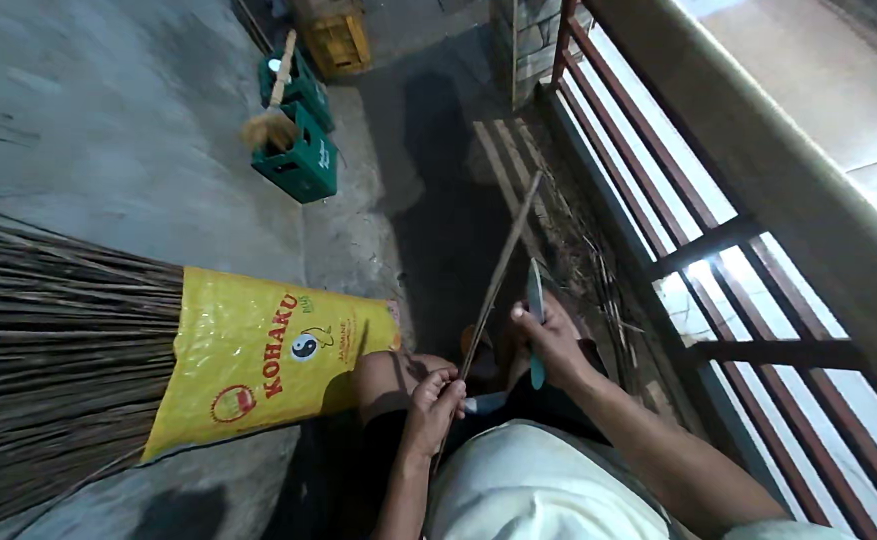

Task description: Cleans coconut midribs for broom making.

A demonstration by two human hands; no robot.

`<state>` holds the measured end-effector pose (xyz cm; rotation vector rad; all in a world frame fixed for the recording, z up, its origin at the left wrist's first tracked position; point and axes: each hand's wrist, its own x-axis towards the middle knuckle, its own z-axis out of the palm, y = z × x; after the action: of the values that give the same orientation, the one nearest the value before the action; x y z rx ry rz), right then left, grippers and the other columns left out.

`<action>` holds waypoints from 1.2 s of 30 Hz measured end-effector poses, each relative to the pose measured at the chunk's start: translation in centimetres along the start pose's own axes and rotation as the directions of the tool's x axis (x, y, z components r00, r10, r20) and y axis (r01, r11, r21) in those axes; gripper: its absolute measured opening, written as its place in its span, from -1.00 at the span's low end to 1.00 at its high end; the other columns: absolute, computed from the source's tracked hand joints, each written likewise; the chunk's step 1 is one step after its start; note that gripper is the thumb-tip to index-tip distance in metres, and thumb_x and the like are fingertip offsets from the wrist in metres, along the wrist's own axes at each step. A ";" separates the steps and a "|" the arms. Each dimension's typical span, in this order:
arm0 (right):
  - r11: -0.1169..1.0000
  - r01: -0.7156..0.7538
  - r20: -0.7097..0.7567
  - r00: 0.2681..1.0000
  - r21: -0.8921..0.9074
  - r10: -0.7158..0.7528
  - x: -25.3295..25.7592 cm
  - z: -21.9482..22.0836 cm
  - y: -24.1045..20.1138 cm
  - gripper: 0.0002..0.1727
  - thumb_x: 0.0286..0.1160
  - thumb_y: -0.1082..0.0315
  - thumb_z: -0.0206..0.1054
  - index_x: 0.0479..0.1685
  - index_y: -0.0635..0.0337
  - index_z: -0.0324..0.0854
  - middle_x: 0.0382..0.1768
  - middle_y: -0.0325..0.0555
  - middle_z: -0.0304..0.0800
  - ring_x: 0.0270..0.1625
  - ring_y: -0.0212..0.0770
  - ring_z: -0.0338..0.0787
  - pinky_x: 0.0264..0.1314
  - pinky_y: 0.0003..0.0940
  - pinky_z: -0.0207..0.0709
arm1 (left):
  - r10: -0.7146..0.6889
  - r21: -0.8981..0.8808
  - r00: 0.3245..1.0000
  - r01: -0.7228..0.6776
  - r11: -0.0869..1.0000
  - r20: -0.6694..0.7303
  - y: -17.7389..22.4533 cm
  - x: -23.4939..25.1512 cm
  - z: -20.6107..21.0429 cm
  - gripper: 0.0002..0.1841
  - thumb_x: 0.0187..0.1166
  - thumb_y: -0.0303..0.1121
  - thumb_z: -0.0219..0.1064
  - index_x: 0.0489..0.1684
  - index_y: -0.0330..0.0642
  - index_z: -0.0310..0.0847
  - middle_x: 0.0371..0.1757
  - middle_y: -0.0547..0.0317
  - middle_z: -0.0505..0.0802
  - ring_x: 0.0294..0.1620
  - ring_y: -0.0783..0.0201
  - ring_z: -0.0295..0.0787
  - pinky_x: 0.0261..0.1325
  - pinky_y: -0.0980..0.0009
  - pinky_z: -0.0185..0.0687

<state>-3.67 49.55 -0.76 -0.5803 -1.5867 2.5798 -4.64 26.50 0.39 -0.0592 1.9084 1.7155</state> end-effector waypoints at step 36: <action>0.973 -0.230 0.290 0.933 0.023 0.214 -1.3 2.7 3.5 -0.90 0.43 0.40 0.46 -0.30 0.11 0.62 -0.57 -0.38 0.67 -0.63 -0.52 0.54 -0.55 -0.59 0.48 | -0.033 -0.157 0.998 0.041 0.987 0.054 -0.8 1.1 -1.3 -0.91 0.55 -0.51 0.27 -0.24 -0.21 0.71 -0.34 0.29 0.82 -0.35 0.45 0.75 -0.21 0.46 0.73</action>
<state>-2.90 45.34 -2.38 -0.4185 -1.6004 2.9846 -5.79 25.52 -0.76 -0.1090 1.7215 1.8231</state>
